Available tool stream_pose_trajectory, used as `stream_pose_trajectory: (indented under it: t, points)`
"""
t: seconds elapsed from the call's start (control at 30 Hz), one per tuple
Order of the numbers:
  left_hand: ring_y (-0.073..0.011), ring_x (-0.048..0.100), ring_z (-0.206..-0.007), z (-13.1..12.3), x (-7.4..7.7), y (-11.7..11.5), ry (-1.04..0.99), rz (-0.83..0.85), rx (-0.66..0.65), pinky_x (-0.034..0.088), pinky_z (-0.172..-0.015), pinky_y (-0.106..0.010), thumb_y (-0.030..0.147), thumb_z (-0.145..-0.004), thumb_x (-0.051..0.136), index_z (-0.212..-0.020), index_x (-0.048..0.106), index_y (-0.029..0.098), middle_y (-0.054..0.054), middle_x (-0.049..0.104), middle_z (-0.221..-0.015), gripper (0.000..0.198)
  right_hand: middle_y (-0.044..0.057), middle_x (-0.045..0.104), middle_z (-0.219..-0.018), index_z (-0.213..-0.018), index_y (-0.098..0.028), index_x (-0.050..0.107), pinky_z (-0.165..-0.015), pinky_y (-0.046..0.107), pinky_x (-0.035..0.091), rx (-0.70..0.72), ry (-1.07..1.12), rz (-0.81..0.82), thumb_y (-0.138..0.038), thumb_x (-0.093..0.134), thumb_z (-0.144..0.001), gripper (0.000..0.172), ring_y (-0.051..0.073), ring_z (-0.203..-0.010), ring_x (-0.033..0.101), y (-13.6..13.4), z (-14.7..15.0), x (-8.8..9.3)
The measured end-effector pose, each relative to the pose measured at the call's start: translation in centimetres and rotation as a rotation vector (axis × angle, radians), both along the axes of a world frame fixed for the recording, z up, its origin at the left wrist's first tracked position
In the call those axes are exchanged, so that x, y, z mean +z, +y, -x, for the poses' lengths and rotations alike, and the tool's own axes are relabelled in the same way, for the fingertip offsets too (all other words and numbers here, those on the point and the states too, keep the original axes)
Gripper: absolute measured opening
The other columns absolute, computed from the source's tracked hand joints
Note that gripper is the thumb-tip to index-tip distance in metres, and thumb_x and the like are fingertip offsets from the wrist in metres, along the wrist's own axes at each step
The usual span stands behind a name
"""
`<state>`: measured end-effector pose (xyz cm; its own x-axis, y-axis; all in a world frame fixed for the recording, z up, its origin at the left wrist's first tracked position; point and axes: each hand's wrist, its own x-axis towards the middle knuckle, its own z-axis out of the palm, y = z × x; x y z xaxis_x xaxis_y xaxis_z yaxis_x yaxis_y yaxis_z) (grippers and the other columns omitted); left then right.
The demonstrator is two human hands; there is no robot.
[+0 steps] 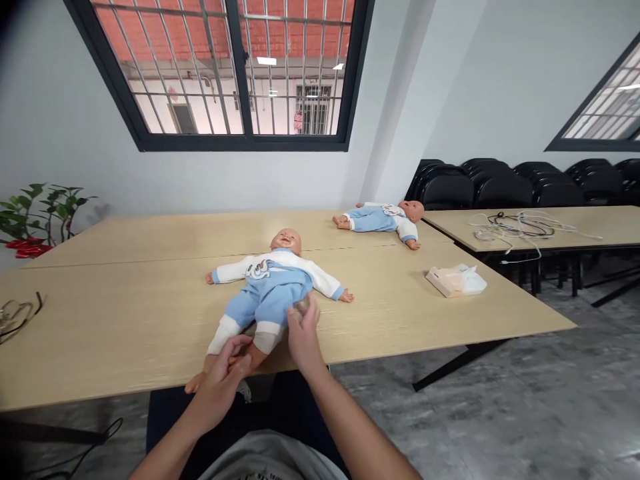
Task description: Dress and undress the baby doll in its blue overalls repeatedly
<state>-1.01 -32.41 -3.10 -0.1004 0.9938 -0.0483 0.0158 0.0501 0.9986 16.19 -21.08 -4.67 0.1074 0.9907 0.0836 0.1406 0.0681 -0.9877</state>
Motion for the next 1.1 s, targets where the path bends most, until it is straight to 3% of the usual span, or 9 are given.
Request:
stream_pose_trajectory:
  t: [0.1, 0.2, 0.33, 0.4, 0.53, 0.63, 0.8, 0.93, 1.1]
  points:
    - [-0.0288, 0.063, -0.125, -1.7, -0.8, 0.8, 0.017, -0.034, -0.095, 0.049, -0.110, -0.047, 0.049, -0.097, 0.059, -0.133, 0.052, 0.021, -0.014, 0.064, -0.135, 0.046, 0.015, 0.031, -0.165, -0.160, -0.024, 0.028, -0.125, 0.049, 0.031, 0.117, 0.017, 0.050, -0.055, 0.061, -0.088, 0.086, 0.031, -0.152, 0.034, -2.1, 1.0, 0.0]
    - [-0.0296, 0.060, -0.132, -2.9, -0.8, 1.6, 0.095, -0.078, -0.197, 0.047, -0.114, -0.051, 0.050, -0.100, 0.055, -0.146, 0.043, 0.021, -0.017, 0.057, -0.145, 0.056, 0.016, 0.033, -0.165, -0.161, -0.019, 0.029, -0.128, 0.049, 0.025, 0.122, -0.035, 0.023, -0.047, 0.068, -0.081, 0.093, 0.032, -0.155, 0.029, -1.3, 0.9, 0.7]
    - [-0.0319, 0.041, -0.151, -3.1, 1.4, 1.7, 0.274, -0.156, -0.423, 0.033, -0.125, -0.053, 0.047, -0.098, 0.060, -0.156, 0.041, 0.027, -0.013, 0.043, -0.163, 0.064, 0.016, 0.043, -0.160, -0.155, -0.016, 0.040, -0.127, 0.047, 0.028, 0.125, -0.105, 0.000, -0.038, 0.065, -0.079, 0.083, 0.031, -0.150, 0.039, 1.8, -1.1, 1.6]
    - [-0.0314, 0.044, -0.149, -2.1, 3.1, 2.1, 0.301, -0.171, -0.493, 0.037, -0.123, -0.050, 0.046, -0.097, 0.062, -0.151, 0.049, 0.030, -0.010, 0.047, -0.161, 0.058, 0.016, 0.048, -0.157, -0.152, -0.015, 0.044, -0.125, 0.047, 0.031, 0.126, -0.146, -0.020, -0.037, 0.064, -0.080, 0.078, 0.031, -0.147, 0.044, 3.0, -2.6, 2.0]
    - [-0.0264, 0.068, -0.117, 1.9, 4.8, 6.6, 0.282, -0.164, -0.300, 0.052, -0.104, -0.042, 0.047, -0.102, 0.051, -0.124, 0.067, 0.023, -0.010, 0.072, -0.126, 0.036, 0.014, 0.054, -0.152, -0.150, -0.017, 0.047, -0.122, 0.046, 0.035, 0.205, -0.225, -0.042, -0.033, 0.059, -0.083, 0.070, 0.028, -0.141, 0.051, 4.2, -5.8, 2.9]
    - [-0.0261, 0.069, -0.106, 5.0, 3.5, 13.2, 0.369, -0.183, 0.049, 0.051, -0.101, -0.043, 0.042, -0.098, 0.053, -0.111, 0.067, 0.018, -0.010, 0.075, -0.111, 0.031, 0.012, 0.060, -0.146, -0.146, -0.017, 0.051, -0.119, 0.046, 0.039, 0.284, -0.260, -0.053, -0.030, 0.058, -0.085, 0.063, 0.027, -0.134, 0.057, 4.7, -7.6, 3.9]
    - [-0.0271, 0.067, -0.106, 6.1, 0.0, 22.3, 0.374, -0.225, 0.057, 0.048, -0.105, -0.045, 0.029, -0.086, 0.064, -0.106, 0.067, 0.016, -0.013, 0.072, -0.114, 0.024, 0.012, 0.063, -0.141, -0.141, -0.017, 0.053, -0.117, 0.048, 0.041, 0.383, -0.328, -0.042, -0.028, 0.055, -0.084, 0.058, 0.028, -0.131, 0.060, 5.5, -9.2, 4.7]
    - [-0.0252, 0.064, -0.103, 4.6, -1.6, 24.7, 0.332, -0.310, 0.005, 0.048, -0.101, -0.042, 0.028, -0.085, 0.065, -0.102, 0.066, 0.016, -0.011, 0.070, -0.109, 0.021, 0.016, 0.054, -0.150, -0.149, -0.016, 0.046, -0.122, 0.053, 0.036, 0.343, -0.478, -0.076, -0.027, 0.055, -0.083, 0.067, 0.031, -0.141, 0.051, 6.0, -9.4, 4.6]
    - [-0.0191, 0.061, -0.086, 3.4, -2.6, 24.7, 0.240, -0.351, -0.026, 0.050, -0.083, -0.033, 0.036, -0.093, 0.060, -0.102, 0.060, 0.018, -0.003, 0.067, -0.093, 0.020, 0.021, 0.045, -0.154, -0.150, -0.012, 0.046, -0.124, 0.057, 0.031, 0.162, -0.775, -0.367, -0.033, 0.057, -0.090, 0.064, 0.036, -0.147, 0.040, 7.3, -5.7, 6.6]
